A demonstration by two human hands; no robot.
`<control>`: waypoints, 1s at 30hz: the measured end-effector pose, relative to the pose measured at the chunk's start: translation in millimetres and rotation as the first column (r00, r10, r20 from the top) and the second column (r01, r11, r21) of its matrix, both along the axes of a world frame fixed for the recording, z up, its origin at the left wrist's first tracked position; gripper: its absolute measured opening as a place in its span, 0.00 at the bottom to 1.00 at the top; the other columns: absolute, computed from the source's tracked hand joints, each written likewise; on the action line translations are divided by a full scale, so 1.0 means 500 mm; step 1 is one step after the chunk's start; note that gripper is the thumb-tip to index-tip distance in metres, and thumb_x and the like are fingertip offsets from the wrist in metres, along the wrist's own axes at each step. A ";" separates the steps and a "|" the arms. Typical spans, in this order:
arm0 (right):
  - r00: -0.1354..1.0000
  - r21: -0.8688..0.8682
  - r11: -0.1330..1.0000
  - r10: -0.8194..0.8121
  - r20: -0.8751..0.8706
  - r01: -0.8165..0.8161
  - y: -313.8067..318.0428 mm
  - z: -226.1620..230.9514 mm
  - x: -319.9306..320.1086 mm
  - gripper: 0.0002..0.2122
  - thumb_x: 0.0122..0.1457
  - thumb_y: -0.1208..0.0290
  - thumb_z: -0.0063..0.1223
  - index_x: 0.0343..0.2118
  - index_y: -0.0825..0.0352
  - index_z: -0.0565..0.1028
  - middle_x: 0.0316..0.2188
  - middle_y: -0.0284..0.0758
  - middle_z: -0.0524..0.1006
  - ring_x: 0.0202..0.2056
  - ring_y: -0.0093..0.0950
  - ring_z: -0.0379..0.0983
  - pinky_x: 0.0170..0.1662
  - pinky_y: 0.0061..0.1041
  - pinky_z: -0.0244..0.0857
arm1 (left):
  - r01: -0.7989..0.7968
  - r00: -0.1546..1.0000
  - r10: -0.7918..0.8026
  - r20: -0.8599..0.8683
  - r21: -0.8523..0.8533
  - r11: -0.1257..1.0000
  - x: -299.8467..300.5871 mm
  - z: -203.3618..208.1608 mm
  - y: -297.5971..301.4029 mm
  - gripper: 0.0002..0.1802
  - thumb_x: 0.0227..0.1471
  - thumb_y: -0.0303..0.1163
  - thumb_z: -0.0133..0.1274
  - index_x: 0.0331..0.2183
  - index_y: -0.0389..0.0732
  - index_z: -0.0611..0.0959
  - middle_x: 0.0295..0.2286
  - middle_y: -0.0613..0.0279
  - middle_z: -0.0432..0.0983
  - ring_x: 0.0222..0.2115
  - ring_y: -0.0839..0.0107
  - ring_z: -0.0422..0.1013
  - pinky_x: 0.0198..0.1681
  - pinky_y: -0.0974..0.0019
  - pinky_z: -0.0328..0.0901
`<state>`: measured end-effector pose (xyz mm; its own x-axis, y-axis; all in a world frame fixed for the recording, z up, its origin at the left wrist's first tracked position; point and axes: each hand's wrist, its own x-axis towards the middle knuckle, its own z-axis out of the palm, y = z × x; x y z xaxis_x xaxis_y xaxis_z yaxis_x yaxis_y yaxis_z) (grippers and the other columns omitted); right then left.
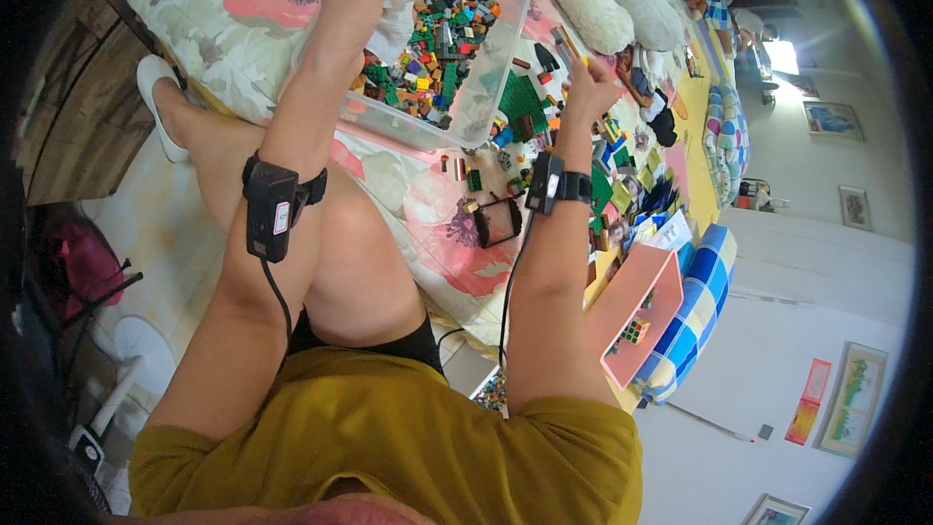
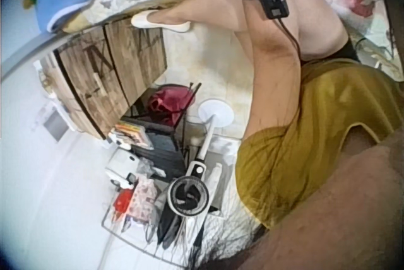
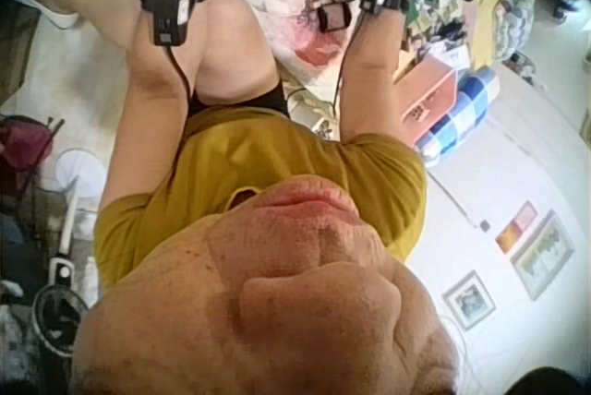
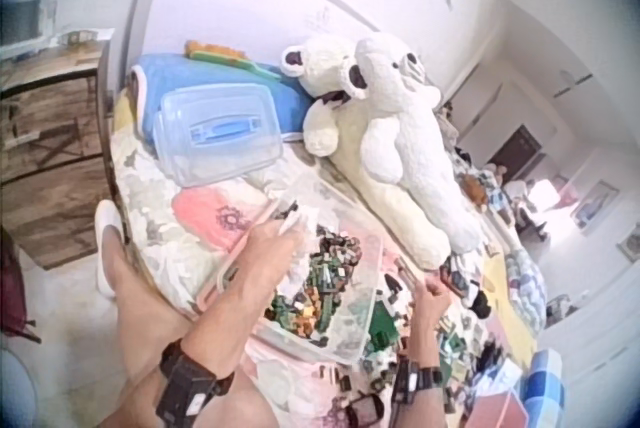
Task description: The person assembles small Lego pieces onto a green baseplate, then searches through a plastic bin to find additional pieces. They continue picking and placing individual bricks while seated on a bed.
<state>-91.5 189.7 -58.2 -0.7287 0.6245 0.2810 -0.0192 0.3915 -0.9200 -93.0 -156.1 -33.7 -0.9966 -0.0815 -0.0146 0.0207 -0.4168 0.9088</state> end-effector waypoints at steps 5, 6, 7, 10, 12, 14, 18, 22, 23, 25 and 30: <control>0.879 0.283 0.959 -0.145 0.453 0.013 0.143 -0.133 -0.020 0.14 0.49 0.63 0.65 0.29 0.72 0.83 0.19 0.39 0.80 0.22 0.27 0.76 0.27 0.29 0.70 | -0.053 0.999 0.051 0.021 0.107 0.993 0.007 0.010 -0.002 0.17 0.55 0.38 0.53 0.33 0.32 0.84 0.24 0.62 0.78 0.25 0.76 0.71 0.29 0.65 0.66; 0.835 0.377 0.926 -0.211 0.508 0.004 0.149 -0.143 -0.029 0.15 0.48 0.62 0.65 0.29 0.72 0.83 0.19 0.40 0.80 0.21 0.28 0.77 0.29 0.30 0.70 | -0.085 0.996 0.083 0.025 0.099 0.992 0.005 0.010 -0.001 0.17 0.55 0.38 0.53 0.33 0.31 0.84 0.24 0.62 0.78 0.24 0.76 0.71 0.29 0.65 0.66; 0.852 0.400 0.916 -0.223 0.474 0.017 0.147 -0.143 -0.030 0.18 0.47 0.59 0.65 0.29 0.73 0.83 0.21 0.43 0.81 0.22 0.30 0.77 0.31 0.29 0.70 | -0.115 0.993 0.113 0.029 0.091 0.989 0.003 0.010 0.000 0.17 0.55 0.38 0.53 0.33 0.31 0.84 0.24 0.62 0.78 0.24 0.75 0.71 0.28 0.65 0.65; 0.973 0.457 0.889 -0.132 0.191 0.031 0.095 -0.078 -0.045 0.16 0.49 0.61 0.64 0.29 0.74 0.83 0.20 0.41 0.80 0.23 0.28 0.77 0.31 0.27 0.69 | -0.165 0.986 0.167 -0.011 0.114 0.980 -0.001 0.009 0.003 0.19 0.55 0.39 0.52 0.34 0.30 0.83 0.22 0.61 0.76 0.21 0.74 0.70 0.25 0.65 0.64; 0.999 0.435 0.900 0.025 0.034 -0.038 0.023 -0.005 -0.052 0.14 0.53 0.66 0.61 0.32 0.75 0.82 0.21 0.38 0.80 0.23 0.25 0.76 0.31 0.25 0.69 | -0.180 0.982 0.185 -0.035 0.115 0.977 -0.001 0.010 0.003 0.19 0.55 0.39 0.52 0.33 0.30 0.83 0.21 0.62 0.75 0.20 0.74 0.69 0.24 0.65 0.64; 0.989 0.520 0.845 0.147 0.002 -0.127 -0.059 0.069 -0.059 0.13 0.54 0.67 0.60 0.34 0.75 0.82 0.24 0.38 0.81 0.24 0.25 0.76 0.32 0.24 0.69 | -0.090 0.996 0.090 -0.006 0.078 0.993 0.004 0.011 -0.004 0.17 0.57 0.36 0.53 0.41 0.32 0.82 0.29 0.62 0.78 0.29 0.75 0.72 0.33 0.68 0.66; 0.843 0.584 0.608 0.408 0.351 -0.537 -0.216 0.120 -0.065 0.09 0.53 0.69 0.61 0.36 0.66 0.83 0.30 0.39 0.83 0.30 0.33 0.80 0.36 0.30 0.72 | -0.036 0.999 0.035 0.008 0.069 0.997 0.008 0.014 -0.010 0.16 0.58 0.35 0.54 0.42 0.33 0.83 0.31 0.62 0.80 0.30 0.75 0.74 0.31 0.69 0.67; 0.829 0.827 0.098 0.164 0.535 -0.554 -0.277 0.112 -0.052 0.09 0.51 0.71 0.59 0.36 0.56 0.83 0.32 0.37 0.81 0.37 0.40 0.79 0.38 0.41 0.71 | -0.095 0.995 0.099 -0.027 0.124 0.988 0.002 0.004 -0.003 0.17 0.53 0.38 0.54 0.27 0.31 0.81 0.19 0.61 0.75 0.20 0.72 0.70 0.24 0.63 0.64; 0.823 0.829 0.051 0.164 0.543 -0.557 -0.281 0.111 -0.053 0.09 0.51 0.71 0.59 0.36 0.56 0.83 0.33 0.37 0.81 0.37 0.39 0.79 0.38 0.41 0.71 | -0.106 0.993 0.110 -0.031 0.106 0.989 -0.001 0.000 0.000 0.17 0.53 0.38 0.54 0.27 0.31 0.81 0.19 0.60 0.75 0.20 0.72 0.70 0.25 0.62 0.65; 0.798 0.814 -0.033 0.178 0.576 -0.580 -0.285 0.108 -0.057 0.09 0.50 0.71 0.60 0.36 0.58 0.82 0.32 0.37 0.81 0.37 0.39 0.78 0.38 0.40 0.70 | -0.103 0.995 0.104 -0.015 0.042 0.994 -0.007 -0.008 0.003 0.18 0.51 0.39 0.54 0.28 0.29 0.81 0.20 0.57 0.76 0.21 0.69 0.71 0.27 0.61 0.65; 0.681 0.693 -0.099 0.134 0.720 -0.714 -0.290 0.100 -0.073 0.09 0.48 0.71 0.61 0.34 0.63 0.80 0.31 0.38 0.79 0.37 0.40 0.77 0.38 0.38 0.69 | -0.117 0.991 0.121 -0.061 0.072 0.991 -0.016 -0.018 0.012 0.19 0.51 0.39 0.54 0.27 0.29 0.80 0.19 0.56 0.76 0.21 0.67 0.71 0.28 0.60 0.65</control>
